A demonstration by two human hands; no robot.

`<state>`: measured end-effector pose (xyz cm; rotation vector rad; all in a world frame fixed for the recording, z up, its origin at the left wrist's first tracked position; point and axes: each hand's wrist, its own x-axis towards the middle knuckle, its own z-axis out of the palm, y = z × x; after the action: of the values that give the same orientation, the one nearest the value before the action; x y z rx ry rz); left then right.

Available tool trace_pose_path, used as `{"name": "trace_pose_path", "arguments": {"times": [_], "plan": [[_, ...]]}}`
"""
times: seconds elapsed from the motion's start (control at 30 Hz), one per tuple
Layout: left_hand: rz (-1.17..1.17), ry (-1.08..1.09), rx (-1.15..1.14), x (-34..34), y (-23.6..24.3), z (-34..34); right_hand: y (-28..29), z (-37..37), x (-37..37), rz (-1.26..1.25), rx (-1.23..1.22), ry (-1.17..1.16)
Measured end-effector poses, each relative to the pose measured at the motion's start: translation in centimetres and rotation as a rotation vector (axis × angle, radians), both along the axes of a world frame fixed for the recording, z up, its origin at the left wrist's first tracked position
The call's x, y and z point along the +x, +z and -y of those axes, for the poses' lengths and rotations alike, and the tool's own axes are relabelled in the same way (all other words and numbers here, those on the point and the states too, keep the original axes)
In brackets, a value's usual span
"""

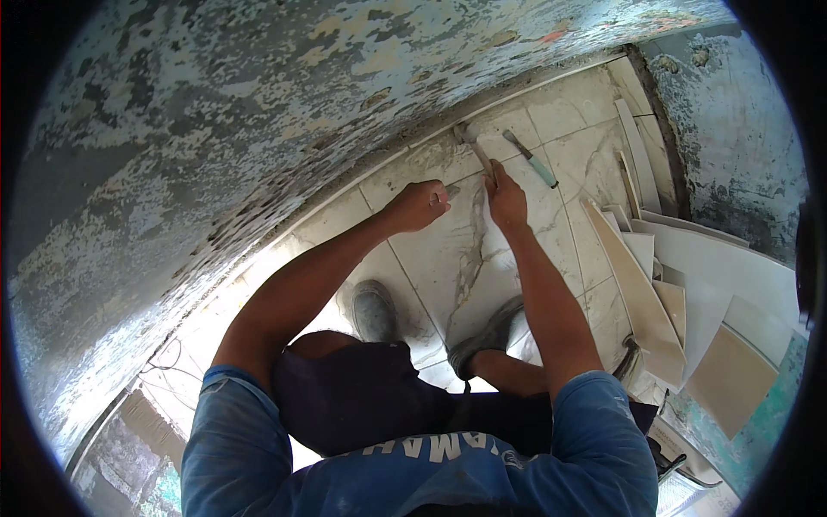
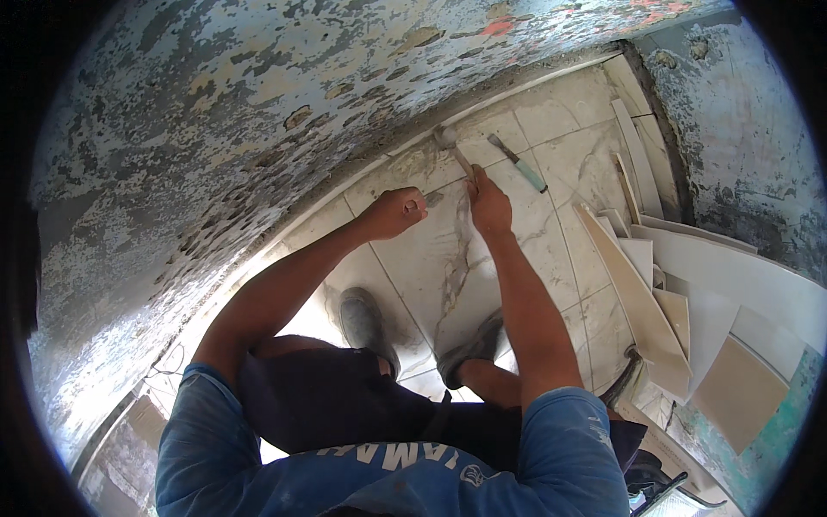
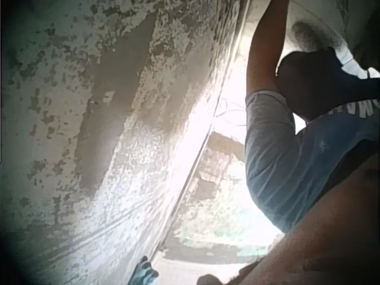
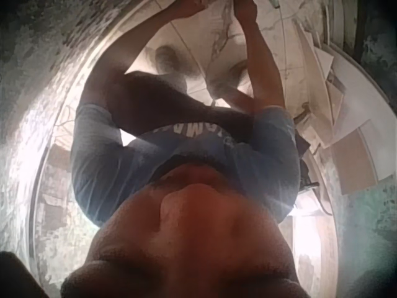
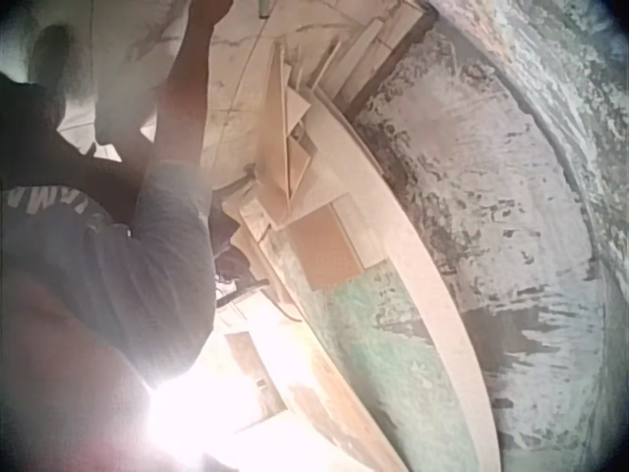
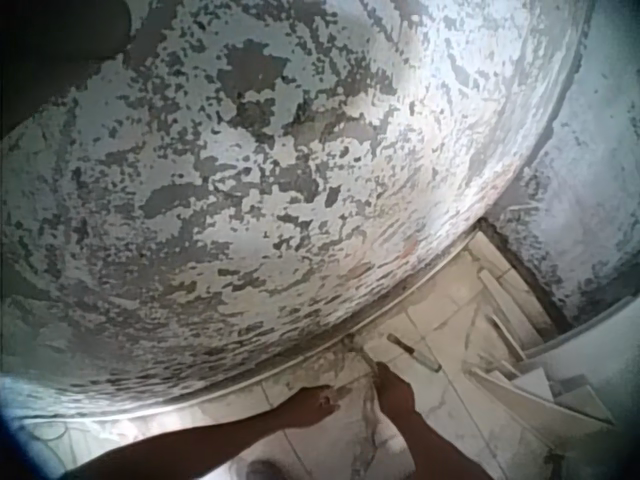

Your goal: Chiseling mortar debris from the floor edge using a hammer and chisel.

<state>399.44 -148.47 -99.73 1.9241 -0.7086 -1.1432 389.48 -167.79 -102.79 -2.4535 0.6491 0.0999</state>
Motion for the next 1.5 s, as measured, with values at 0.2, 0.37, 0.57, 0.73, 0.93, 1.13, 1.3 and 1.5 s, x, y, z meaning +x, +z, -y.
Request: {"name": "trace_pose_path", "arguments": {"times": [0.2, 0.37, 0.57, 0.73, 0.93, 1.13, 1.3, 1.5], "plan": [[0.013, 0.0, 0.016, -0.1, -0.1, 0.2, 1.3, 1.5, 0.9, -0.209, -0.013, 0.132], [0.021, 0.013, -0.006, 0.1, 0.6, 0.6, 1.3, 2.5, 0.9, -0.186, 0.018, 0.167], [0.38, 0.028, -0.132, 1.4, 8.6, 0.5, 1.5, 4.0, 1.3, -0.462, 0.621, 0.044], [1.174, 0.033, -0.434, 2.7, 22.8, -4.2, 2.1, 3.6, 1.9, -0.489, 0.489, 0.092], [1.861, 0.096, -0.387, 3.7, 35.6, -10.6, 2.1, 3.4, 1.9, -0.504, 0.405, 0.137], [2.163, 0.031, -0.131, 5.0, 35.6, -10.7, 2.3, 3.0, 2.0, -0.477, 0.346, 0.153], [2.225, 0.013, -0.056, 5.4, 35.2, -10.2, 3.4, 2.5, 2.3, -0.584, 0.309, 0.122], [2.29, 0.008, -0.013, 5.9, 36.0, -9.9, 4.3, 2.1, 2.5, -0.566, 0.287, 0.139]]}}
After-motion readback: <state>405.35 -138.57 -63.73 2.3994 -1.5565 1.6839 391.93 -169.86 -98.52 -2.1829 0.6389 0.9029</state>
